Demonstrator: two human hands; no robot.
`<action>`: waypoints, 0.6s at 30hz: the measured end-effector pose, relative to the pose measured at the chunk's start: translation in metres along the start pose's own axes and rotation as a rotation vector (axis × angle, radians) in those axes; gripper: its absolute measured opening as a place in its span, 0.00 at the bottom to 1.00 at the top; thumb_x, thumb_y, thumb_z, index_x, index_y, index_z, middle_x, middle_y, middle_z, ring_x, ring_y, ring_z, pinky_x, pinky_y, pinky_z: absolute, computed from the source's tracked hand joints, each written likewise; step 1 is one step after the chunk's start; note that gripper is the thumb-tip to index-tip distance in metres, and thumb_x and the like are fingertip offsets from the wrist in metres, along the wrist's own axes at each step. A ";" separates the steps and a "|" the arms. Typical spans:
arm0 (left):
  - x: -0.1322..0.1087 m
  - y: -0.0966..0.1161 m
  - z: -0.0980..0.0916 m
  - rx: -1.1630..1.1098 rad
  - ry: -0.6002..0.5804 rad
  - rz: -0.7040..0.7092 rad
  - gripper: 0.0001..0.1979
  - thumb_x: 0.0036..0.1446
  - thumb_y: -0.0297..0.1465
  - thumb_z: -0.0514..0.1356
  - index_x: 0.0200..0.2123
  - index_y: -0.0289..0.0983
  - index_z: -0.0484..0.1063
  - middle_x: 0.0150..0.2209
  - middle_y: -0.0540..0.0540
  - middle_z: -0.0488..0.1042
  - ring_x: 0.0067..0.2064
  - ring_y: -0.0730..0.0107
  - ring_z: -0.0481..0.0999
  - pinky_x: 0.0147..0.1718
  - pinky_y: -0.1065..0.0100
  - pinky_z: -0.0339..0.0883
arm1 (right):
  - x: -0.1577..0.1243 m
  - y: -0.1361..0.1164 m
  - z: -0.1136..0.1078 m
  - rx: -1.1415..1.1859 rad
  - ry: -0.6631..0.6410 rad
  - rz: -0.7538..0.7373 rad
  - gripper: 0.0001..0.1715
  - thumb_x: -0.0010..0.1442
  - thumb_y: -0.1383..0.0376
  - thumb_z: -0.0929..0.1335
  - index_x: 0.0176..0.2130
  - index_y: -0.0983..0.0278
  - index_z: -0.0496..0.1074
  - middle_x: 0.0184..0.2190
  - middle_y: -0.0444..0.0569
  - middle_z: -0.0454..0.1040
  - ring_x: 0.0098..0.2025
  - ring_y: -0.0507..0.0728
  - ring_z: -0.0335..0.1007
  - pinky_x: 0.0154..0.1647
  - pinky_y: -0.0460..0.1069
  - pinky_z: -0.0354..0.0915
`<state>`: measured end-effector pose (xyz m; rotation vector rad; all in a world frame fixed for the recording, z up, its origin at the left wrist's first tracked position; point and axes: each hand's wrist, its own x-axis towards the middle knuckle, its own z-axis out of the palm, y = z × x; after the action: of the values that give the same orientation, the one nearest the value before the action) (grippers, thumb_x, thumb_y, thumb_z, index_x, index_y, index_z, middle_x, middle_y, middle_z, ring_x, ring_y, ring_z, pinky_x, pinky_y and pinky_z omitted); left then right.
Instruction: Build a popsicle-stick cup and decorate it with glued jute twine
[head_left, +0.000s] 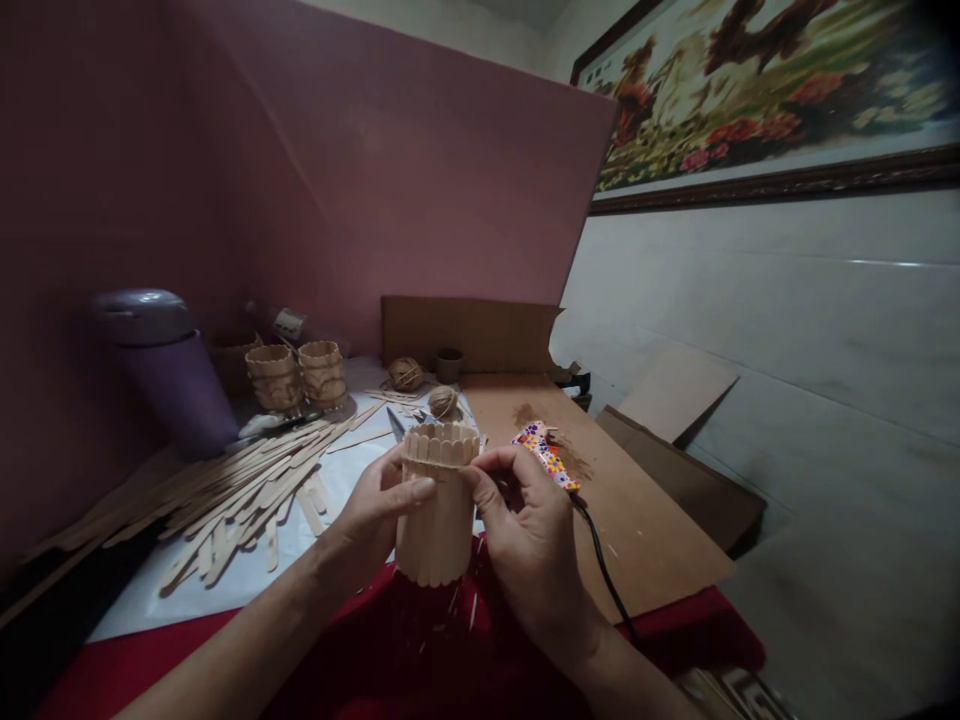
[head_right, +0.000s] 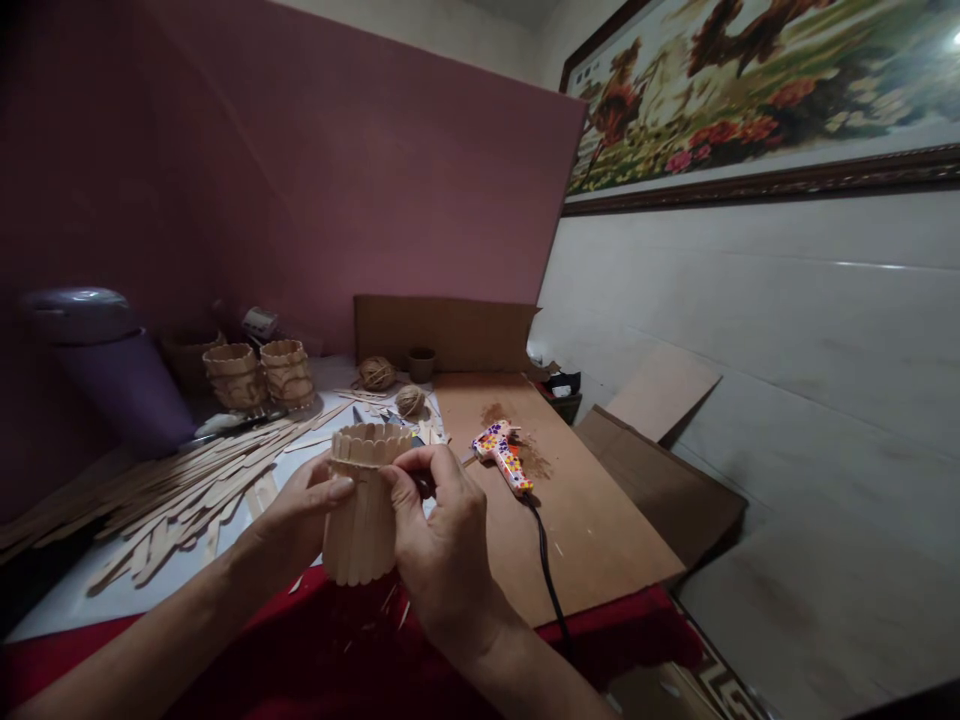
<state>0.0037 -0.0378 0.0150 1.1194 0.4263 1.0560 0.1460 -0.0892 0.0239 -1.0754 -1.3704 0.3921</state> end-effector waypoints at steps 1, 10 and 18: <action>0.000 -0.001 -0.001 0.006 -0.008 -0.008 0.23 0.47 0.35 0.68 0.47 0.35 0.74 0.41 0.38 0.79 0.45 0.52 0.76 0.43 0.59 0.67 | 0.000 0.000 0.000 0.004 0.004 0.005 0.03 0.62 0.65 0.67 0.34 0.62 0.69 0.27 0.44 0.73 0.28 0.51 0.70 0.28 0.47 0.67; 0.000 -0.005 -0.005 -0.022 -0.009 -0.038 0.22 0.47 0.36 0.68 0.46 0.33 0.75 0.42 0.37 0.80 0.41 0.54 0.78 0.38 0.63 0.70 | -0.004 -0.003 0.002 0.025 0.001 -0.001 0.01 0.61 0.66 0.67 0.35 0.62 0.68 0.28 0.44 0.72 0.29 0.52 0.70 0.29 0.47 0.67; -0.001 0.000 -0.003 -0.143 0.014 -0.069 0.20 0.46 0.35 0.68 0.43 0.35 0.76 0.35 0.42 0.81 0.36 0.57 0.79 0.38 0.63 0.71 | -0.008 -0.001 0.003 0.061 0.042 0.018 0.02 0.60 0.67 0.68 0.35 0.62 0.68 0.27 0.43 0.71 0.28 0.51 0.69 0.29 0.47 0.66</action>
<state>0.0007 -0.0365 0.0138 0.9647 0.3920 1.0184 0.1410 -0.0951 0.0197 -1.0405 -1.3049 0.4200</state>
